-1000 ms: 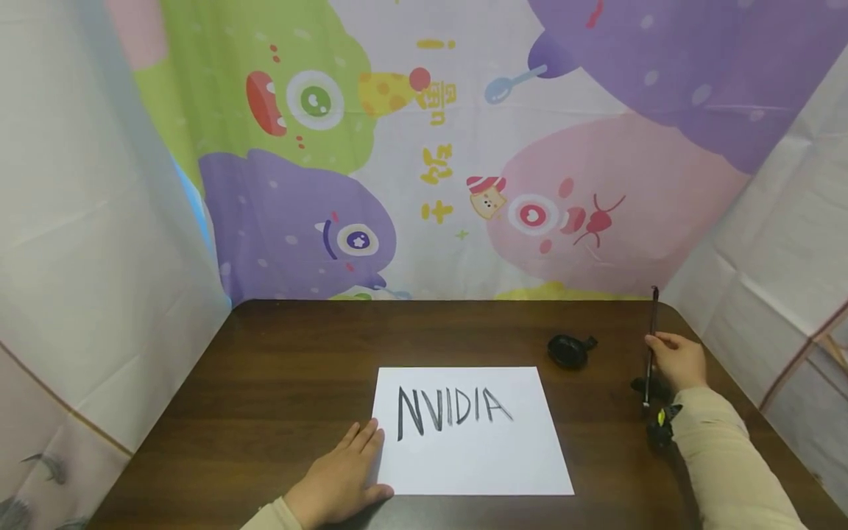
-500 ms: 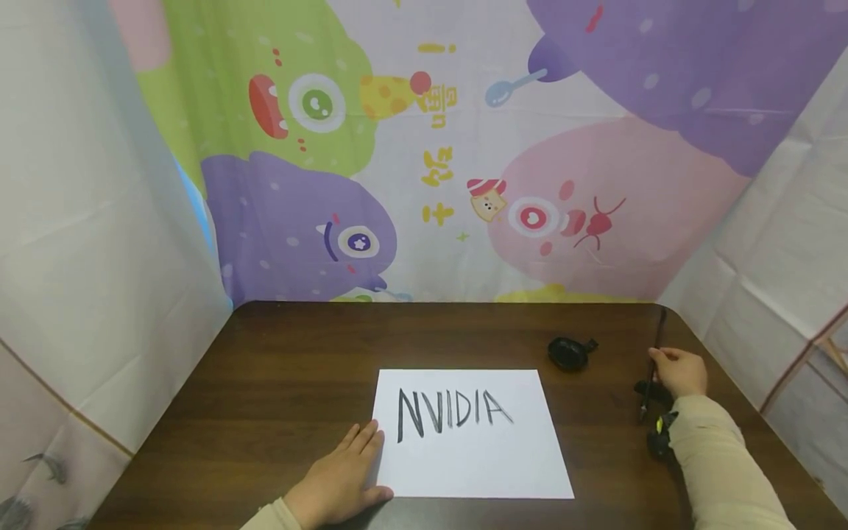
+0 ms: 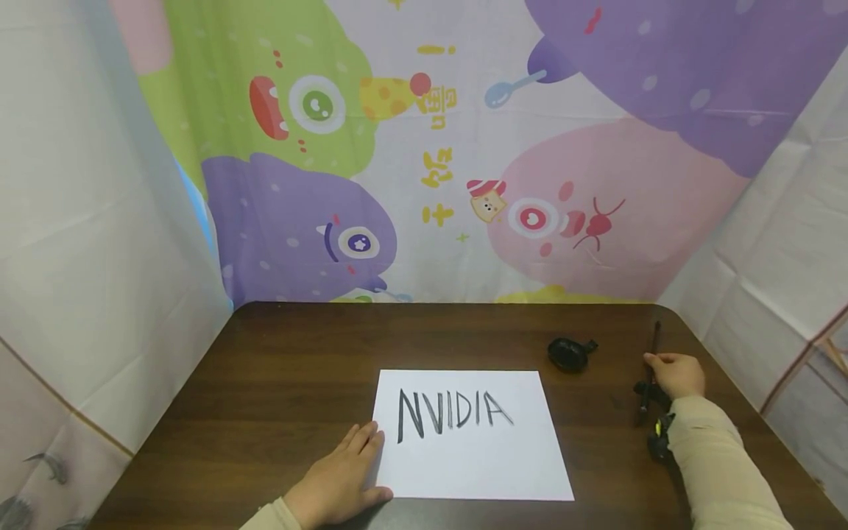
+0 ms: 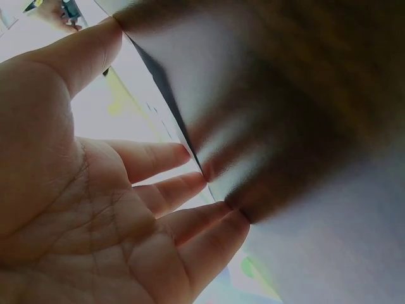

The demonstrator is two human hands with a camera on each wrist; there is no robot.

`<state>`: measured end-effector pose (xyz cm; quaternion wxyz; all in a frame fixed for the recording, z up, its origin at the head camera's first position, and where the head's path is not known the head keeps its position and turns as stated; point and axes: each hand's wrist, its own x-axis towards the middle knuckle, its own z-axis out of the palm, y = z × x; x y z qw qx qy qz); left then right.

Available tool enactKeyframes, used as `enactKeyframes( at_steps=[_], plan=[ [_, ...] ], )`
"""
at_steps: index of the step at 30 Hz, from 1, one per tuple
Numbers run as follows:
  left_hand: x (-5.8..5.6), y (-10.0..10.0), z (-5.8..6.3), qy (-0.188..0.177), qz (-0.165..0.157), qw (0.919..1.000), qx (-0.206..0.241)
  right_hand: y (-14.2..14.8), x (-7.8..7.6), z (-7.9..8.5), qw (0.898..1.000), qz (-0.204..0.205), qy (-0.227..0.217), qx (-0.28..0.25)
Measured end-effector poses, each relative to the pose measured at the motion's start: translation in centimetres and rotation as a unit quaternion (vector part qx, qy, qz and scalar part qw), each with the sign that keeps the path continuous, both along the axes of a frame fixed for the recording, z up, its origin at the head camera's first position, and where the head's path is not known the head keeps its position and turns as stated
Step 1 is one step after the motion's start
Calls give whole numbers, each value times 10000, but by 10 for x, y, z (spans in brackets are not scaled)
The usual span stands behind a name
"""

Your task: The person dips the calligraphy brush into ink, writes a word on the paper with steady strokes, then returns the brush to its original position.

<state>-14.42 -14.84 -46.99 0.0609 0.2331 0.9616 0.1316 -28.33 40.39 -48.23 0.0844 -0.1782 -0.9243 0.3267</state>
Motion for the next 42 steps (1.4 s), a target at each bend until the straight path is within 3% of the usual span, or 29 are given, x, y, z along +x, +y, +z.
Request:
enactKeyframes(
  at_steps=[21,32,37,42],
  plan=[
    [-3,0,-4,-28,-69,9999,70,7,-3,4,9975,495,-405,310],
    [-5,-2,-1,-264,53,9994,209,8,-3,12,9957,735,-517,233],
    [-9,-3,2,-325,106,9987,390,11,-5,17,9948,843,-574,-48],
    [-18,-6,8,-430,404,9969,522,10,-7,22,9919,1030,-532,528]
  ],
)
